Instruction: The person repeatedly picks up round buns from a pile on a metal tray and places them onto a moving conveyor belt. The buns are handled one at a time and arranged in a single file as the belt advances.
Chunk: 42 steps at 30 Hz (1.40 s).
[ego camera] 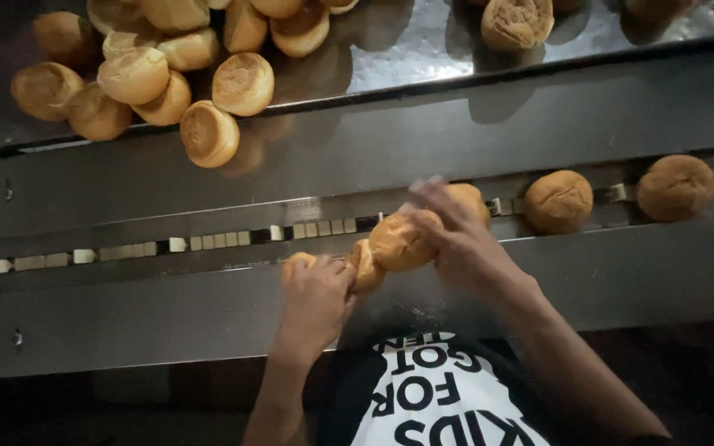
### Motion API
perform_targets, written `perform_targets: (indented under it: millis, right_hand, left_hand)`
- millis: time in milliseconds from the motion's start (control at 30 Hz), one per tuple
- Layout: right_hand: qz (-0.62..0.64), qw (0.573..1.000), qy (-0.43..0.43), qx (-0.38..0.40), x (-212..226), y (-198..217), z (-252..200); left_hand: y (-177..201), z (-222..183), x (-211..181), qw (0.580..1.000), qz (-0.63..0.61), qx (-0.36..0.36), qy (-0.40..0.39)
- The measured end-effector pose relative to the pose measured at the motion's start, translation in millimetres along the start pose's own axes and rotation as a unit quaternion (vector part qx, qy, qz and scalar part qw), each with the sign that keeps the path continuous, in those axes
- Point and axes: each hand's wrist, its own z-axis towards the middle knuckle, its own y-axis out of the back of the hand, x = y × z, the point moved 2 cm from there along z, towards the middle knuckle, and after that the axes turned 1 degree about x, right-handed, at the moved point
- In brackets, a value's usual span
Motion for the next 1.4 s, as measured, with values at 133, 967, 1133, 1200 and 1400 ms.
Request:
perform_targets:
  millis: [133,967,1133,1200,1400]
  right_hand:
    - [0.06,0.978,-0.071,0.185,0.4,-6.2,-4.4]
    - [0.357,0.885,-0.269,0.13,-9.4,-69.0,-11.7]
    - [0.268,0.869,-0.405,0.097,-21.5,-87.9,-32.7]
    - [0.289,0.834,-0.469,0.019,-8.6,-71.4,-23.0]
    - [0.296,0.794,-0.525,-0.074,-20.6,-58.1,-16.9]
  left_hand:
    - [2.7,-3.4,12.0,1.0,-0.006,0.018,-0.013]
    - [-46.3,35.7,38.9,0.909,-0.414,-0.042,0.034]
    - [-91.4,28.8,59.9,0.881,-0.428,-0.128,0.152]
    - [-67.2,18.1,57.9,0.818,-0.472,-0.181,0.273]
    - [-14.1,5.3,93.7,0.718,-0.461,-0.224,0.47]
